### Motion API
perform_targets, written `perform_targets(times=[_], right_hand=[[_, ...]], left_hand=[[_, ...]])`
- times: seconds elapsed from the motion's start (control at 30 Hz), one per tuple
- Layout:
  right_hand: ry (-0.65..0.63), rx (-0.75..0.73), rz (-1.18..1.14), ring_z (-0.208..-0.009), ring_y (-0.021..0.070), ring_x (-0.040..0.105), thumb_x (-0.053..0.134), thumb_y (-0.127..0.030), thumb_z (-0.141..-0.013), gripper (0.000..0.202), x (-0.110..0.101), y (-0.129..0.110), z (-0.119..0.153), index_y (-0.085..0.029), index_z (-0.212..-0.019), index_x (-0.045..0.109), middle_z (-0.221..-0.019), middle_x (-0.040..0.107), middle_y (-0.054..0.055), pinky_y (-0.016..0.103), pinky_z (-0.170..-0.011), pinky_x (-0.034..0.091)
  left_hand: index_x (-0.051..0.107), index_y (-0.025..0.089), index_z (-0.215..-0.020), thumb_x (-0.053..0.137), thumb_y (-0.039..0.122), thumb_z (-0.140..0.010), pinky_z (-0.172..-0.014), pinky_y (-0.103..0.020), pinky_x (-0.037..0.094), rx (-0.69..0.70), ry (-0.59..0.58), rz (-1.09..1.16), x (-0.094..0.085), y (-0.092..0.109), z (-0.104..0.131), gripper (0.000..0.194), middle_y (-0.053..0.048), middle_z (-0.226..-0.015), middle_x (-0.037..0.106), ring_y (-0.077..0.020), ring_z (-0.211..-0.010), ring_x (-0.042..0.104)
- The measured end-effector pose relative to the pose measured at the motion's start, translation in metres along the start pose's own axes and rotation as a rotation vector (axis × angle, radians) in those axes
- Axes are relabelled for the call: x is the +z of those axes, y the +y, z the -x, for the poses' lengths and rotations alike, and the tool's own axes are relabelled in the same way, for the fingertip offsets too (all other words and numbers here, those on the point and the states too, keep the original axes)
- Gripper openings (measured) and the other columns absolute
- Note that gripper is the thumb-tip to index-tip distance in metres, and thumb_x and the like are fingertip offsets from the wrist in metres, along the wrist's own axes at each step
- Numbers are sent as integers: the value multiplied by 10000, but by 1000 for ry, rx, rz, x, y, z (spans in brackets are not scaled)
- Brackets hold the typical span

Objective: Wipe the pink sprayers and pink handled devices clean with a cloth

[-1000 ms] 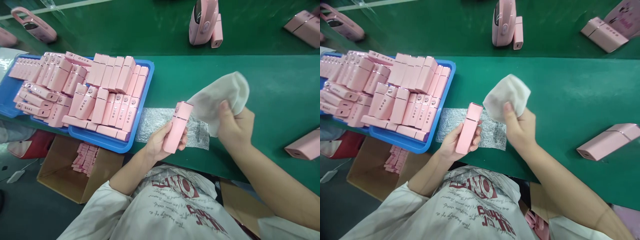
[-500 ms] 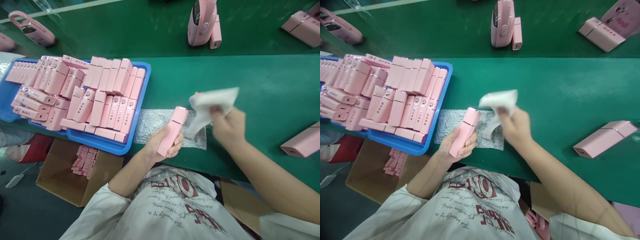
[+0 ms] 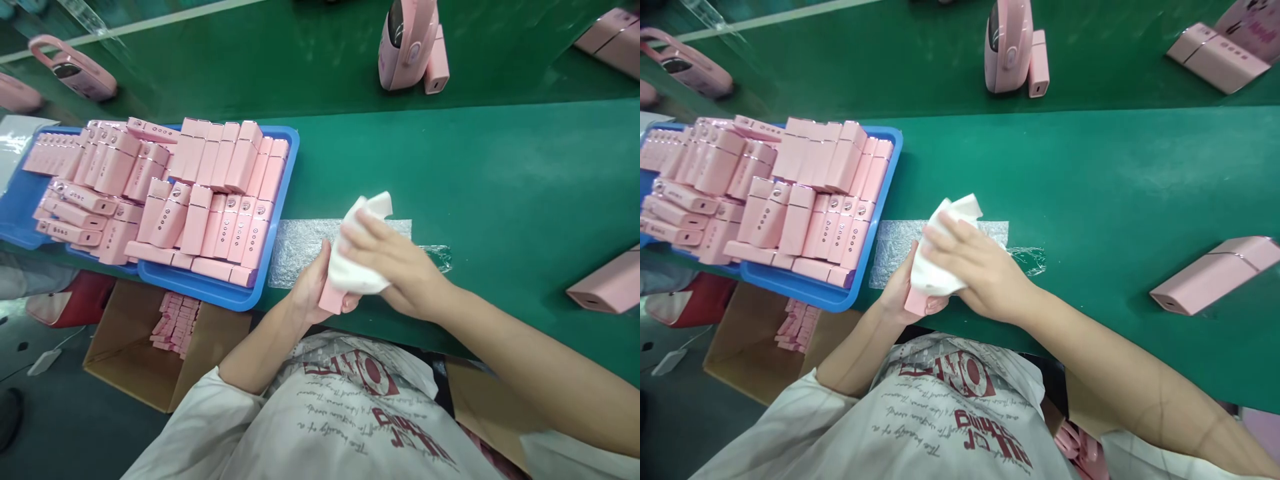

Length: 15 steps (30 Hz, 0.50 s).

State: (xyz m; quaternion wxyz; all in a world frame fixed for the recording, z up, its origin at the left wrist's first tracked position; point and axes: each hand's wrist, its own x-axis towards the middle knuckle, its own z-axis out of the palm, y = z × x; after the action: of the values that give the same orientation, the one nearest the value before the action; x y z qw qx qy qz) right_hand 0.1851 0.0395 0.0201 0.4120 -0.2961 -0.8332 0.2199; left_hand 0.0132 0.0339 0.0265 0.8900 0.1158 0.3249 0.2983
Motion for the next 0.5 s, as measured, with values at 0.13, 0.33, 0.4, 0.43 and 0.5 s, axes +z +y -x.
perform_targets(times=[0.13,0.33,0.4,0.43,0.5], right_hand=[[25,18,80,-1387,241,457,438,-227,-967,373,1,3,2,-194,-1311,579,-1385,584,120,455,-1155,377],[92,751,-78,-627,222,643,623,-544,-779,373,-9,-10,-3,-172,-793,656,-686,679,38,316,-550,511],[112,864,-125,-628,233,621,691,-540,-687,359,-15,-13,-4,-186,-721,642,-666,661,35,332,-544,487],[137,915,-127,-649,242,620,709,-516,-668,329,-20,-12,-4,-196,-716,652,-685,667,41,346,-555,484],[207,998,-70,-656,247,601,751,-454,-653,255,-37,-6,-3,-219,-721,677,-707,663,53,357,-535,458]], left_hand=[[622,128,-861,336,789,-853,-364,-210,399,92,-27,-70,-3,-7,-1,720,-15,-577,574,-118,-425,530],[653,161,-1013,749,750,-570,-652,-292,527,144,-192,-389,-6,-21,-7,743,-34,-809,646,-162,-723,632],[680,170,-1047,740,753,-575,-709,-311,527,124,-295,-500,-6,-21,-7,752,-53,-886,651,-178,-812,635],[681,176,-1082,694,777,-611,-722,-324,531,131,-333,-554,-4,-20,-5,763,-67,-927,649,-192,-852,637],[634,197,-1218,582,771,-736,-759,-355,541,211,-302,-722,-1,-14,5,751,-98,-1038,633,-219,-930,638]])
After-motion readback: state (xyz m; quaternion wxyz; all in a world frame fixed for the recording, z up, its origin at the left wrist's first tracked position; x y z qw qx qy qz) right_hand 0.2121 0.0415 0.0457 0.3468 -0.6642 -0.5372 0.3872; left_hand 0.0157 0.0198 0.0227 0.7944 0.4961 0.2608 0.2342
